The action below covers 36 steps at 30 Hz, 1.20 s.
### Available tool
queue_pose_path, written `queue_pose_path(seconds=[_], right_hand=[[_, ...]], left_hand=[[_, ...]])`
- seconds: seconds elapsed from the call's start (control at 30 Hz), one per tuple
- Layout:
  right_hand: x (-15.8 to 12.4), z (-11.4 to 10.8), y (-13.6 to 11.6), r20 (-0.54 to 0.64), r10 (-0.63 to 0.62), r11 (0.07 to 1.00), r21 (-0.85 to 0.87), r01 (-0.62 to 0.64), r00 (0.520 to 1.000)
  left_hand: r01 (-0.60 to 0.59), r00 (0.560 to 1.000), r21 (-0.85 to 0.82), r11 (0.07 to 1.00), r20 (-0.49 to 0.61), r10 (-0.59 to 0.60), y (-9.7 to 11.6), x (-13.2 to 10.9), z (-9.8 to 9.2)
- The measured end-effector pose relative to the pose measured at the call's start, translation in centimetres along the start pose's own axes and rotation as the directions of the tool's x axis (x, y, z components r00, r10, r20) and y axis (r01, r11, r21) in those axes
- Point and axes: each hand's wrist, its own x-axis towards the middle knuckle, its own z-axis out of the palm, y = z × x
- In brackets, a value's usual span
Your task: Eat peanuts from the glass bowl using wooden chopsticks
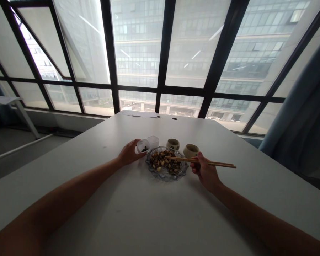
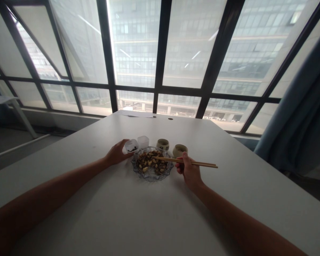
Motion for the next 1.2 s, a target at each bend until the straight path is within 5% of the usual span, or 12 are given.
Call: queue_pose_path(seconds=[0.5,1.2], right_hand=[[-0.19,0.27,-0.13,-0.03,-0.004,1.0,0.01,0.004,1.0],[-0.2,0.13,-0.18,-0.007,-0.029,0.999,-0.016,0.029,1.0]], left_hand=[[-0.202,0.978,0.017,0.979,-0.052,0.203,-0.54,0.14,0.19],[-0.067,0.998,0.012,0.998,-0.002,0.067,-0.03,0.14,-0.12]])
